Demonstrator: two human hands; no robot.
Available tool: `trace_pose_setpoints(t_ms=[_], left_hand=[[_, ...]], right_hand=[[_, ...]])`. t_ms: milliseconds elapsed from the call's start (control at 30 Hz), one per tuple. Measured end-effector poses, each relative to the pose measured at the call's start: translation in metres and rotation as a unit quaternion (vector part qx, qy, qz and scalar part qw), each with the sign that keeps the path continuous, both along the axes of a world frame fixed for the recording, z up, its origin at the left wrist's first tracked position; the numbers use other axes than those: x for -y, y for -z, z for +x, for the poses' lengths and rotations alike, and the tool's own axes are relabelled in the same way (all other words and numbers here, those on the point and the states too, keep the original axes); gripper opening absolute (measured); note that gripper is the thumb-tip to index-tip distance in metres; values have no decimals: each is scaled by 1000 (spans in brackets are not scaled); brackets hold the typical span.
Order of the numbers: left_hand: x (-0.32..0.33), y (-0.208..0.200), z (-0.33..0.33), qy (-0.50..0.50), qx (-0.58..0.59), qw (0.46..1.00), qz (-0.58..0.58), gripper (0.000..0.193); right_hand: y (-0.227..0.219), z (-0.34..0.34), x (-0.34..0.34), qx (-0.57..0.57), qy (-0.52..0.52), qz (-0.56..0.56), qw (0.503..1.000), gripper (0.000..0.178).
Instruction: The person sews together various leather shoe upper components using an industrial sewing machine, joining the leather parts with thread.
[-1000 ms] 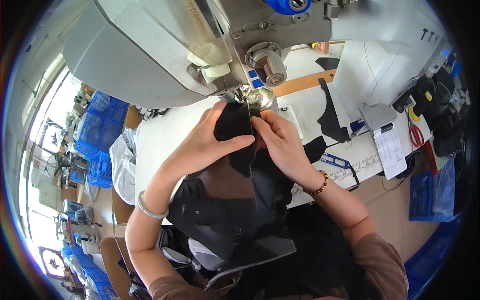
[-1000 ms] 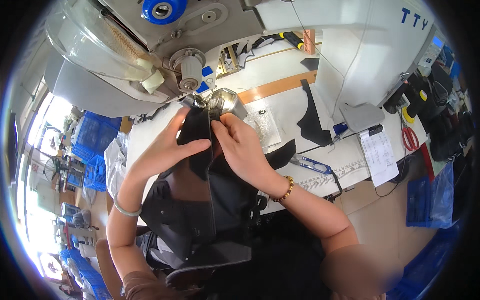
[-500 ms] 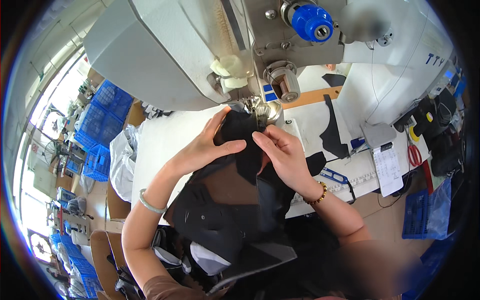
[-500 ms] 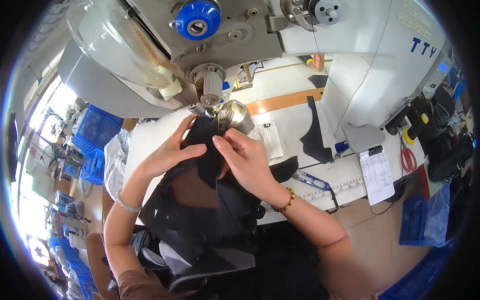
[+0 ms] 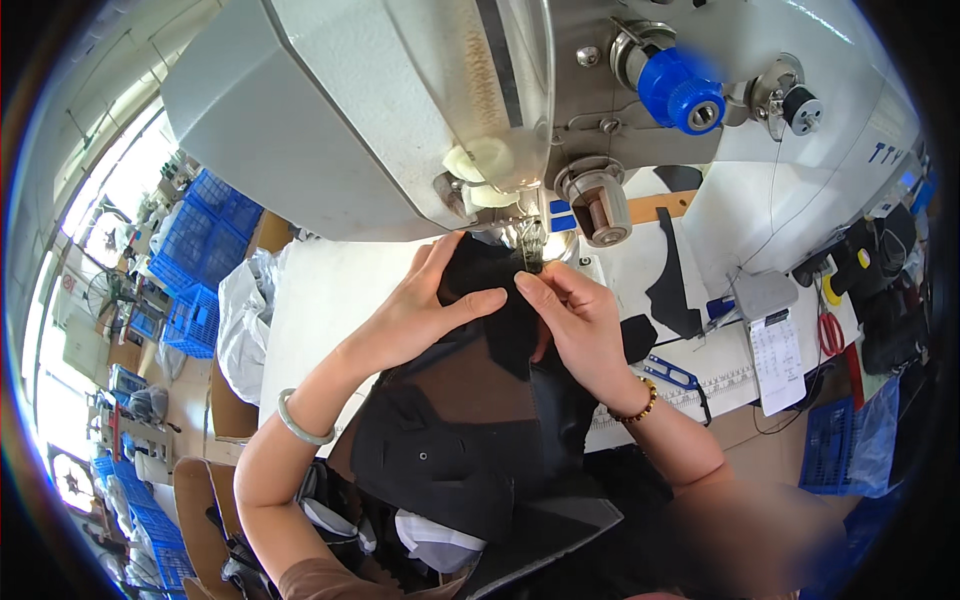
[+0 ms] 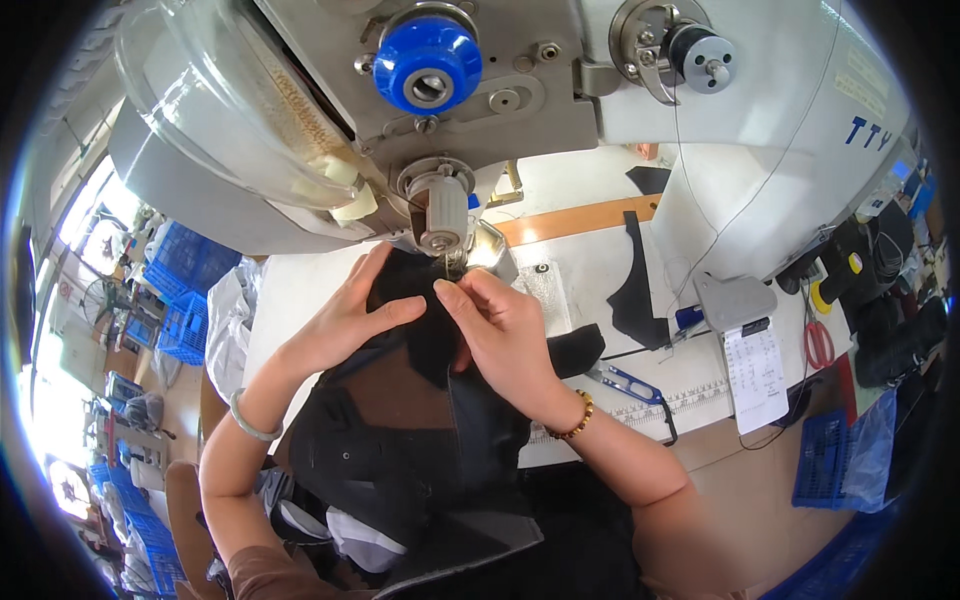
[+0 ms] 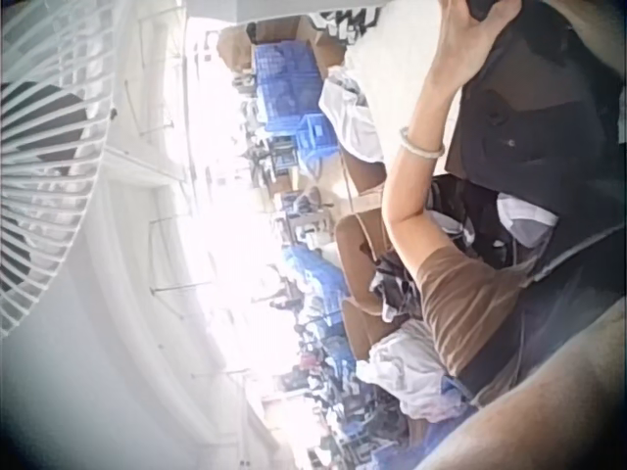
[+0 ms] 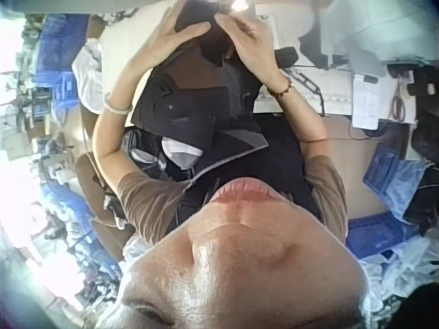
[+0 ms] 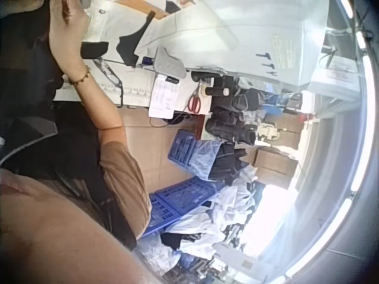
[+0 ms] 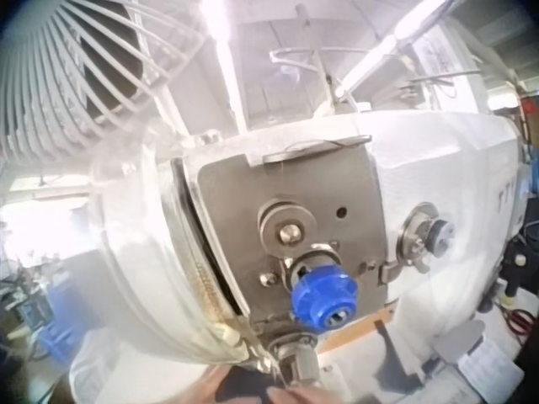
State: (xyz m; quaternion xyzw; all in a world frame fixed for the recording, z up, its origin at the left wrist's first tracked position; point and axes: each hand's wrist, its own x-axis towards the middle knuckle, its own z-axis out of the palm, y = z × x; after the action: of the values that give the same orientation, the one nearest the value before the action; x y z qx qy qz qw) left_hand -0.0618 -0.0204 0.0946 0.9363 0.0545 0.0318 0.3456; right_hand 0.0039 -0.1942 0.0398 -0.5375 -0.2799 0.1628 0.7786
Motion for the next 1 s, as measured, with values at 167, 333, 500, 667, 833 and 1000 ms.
trace_pose_setpoints(t_ms=[167, 333, 500, 667, 833, 1000], left_hand=[[4, -6, 0, -15, -15, 1000, -10, 90], [6, -6, 4, -9, 20, 1000, -21, 87], [5, -7, 7, -44, 12, 999, 2, 87], [3, -5, 1, -39, 8, 999, 15, 92], [16, -32, -13, -1, -123, 992, 17, 108], [15, -19, -15, 15, -88, 995, 46, 113]], right_hand=[[-5, 0, 2, -2, 3, -38, 999, 26], [-8, 5, 3, 3, 7, -54, 999, 24], [5, 8, 18, -99, -100, -12, 990, 25], [5, 2, 30, -181, -152, 4, 972, 24], [15, 8, 24, -127, -143, -33, 981, 21], [15, -6, 23, -123, -67, 21, 990, 14]])
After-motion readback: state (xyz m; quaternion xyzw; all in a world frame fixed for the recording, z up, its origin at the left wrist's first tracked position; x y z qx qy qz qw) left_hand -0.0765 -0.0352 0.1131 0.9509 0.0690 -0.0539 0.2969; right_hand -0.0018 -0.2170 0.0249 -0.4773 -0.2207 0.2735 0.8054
